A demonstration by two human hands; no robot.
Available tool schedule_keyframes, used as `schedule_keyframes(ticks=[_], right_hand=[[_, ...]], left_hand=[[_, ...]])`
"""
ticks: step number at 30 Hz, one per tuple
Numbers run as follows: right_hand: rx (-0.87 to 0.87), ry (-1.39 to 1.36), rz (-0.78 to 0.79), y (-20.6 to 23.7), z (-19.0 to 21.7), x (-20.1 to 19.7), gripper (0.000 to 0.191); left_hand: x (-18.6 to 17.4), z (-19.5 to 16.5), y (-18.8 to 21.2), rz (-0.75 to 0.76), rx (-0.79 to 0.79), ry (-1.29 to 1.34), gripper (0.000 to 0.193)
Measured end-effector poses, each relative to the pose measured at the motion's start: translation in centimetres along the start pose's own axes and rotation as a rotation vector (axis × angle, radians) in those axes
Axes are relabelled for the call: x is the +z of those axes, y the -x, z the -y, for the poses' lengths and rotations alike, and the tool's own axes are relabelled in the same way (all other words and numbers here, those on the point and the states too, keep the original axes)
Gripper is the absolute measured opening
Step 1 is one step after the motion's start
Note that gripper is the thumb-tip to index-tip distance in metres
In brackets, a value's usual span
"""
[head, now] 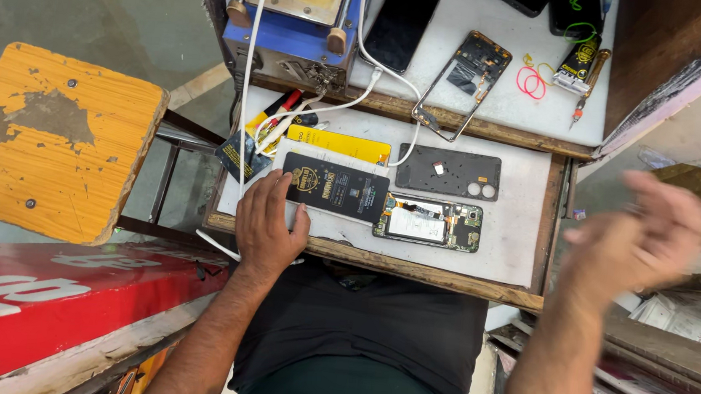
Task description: The person handles a disassembled smartphone on a workbench, connecting a battery to the motherboard and adjusting internal components. They then use a power bank to test the device and place the phone back on the table.
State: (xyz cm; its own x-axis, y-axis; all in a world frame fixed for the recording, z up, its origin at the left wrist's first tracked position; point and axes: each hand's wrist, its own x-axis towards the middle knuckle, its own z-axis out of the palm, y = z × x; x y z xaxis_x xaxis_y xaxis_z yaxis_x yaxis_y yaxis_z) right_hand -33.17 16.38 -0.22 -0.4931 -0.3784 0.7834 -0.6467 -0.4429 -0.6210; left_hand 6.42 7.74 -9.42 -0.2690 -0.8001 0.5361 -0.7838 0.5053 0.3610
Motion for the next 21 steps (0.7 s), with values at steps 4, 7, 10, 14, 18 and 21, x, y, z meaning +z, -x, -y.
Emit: schedule_keyframes(ticks=[4, 7, 10, 14, 18, 21], right_hand=[[0.162, 0.149, 0.141, 3.0, -3.6, 2.0, 0.025], [0.528, 0.064, 0.158, 3.9, -2.9, 3.4, 0.022], [0.637, 0.067, 0.173, 4.2, -2.1, 4.5, 0.019], [0.612, -0.083, 0.189, 4.1, -2.2, 5.0, 0.02], [0.62, -0.1, 0.198, 4.0, -2.7, 4.7, 0.019], [0.636, -0.08, 0.216, 4.1, -2.8, 4.7, 0.018]], left_hand=[[0.1, 0.0, 0.0, 0.001, 0.004, -0.003, 0.062], [0.1, 0.0, 0.0, 0.001, 0.004, -0.012, 0.062], [0.2, 0.1, 0.1, 0.01, -0.005, -0.008, 0.061], [0.4, 0.2, 0.2, 0.01, -0.004, -0.011, 0.06], [0.5, 0.3, 0.3, 0.001, -0.002, -0.009, 0.06], [0.5, 0.3, 0.4, -0.01, 0.0, -0.016, 0.06]])
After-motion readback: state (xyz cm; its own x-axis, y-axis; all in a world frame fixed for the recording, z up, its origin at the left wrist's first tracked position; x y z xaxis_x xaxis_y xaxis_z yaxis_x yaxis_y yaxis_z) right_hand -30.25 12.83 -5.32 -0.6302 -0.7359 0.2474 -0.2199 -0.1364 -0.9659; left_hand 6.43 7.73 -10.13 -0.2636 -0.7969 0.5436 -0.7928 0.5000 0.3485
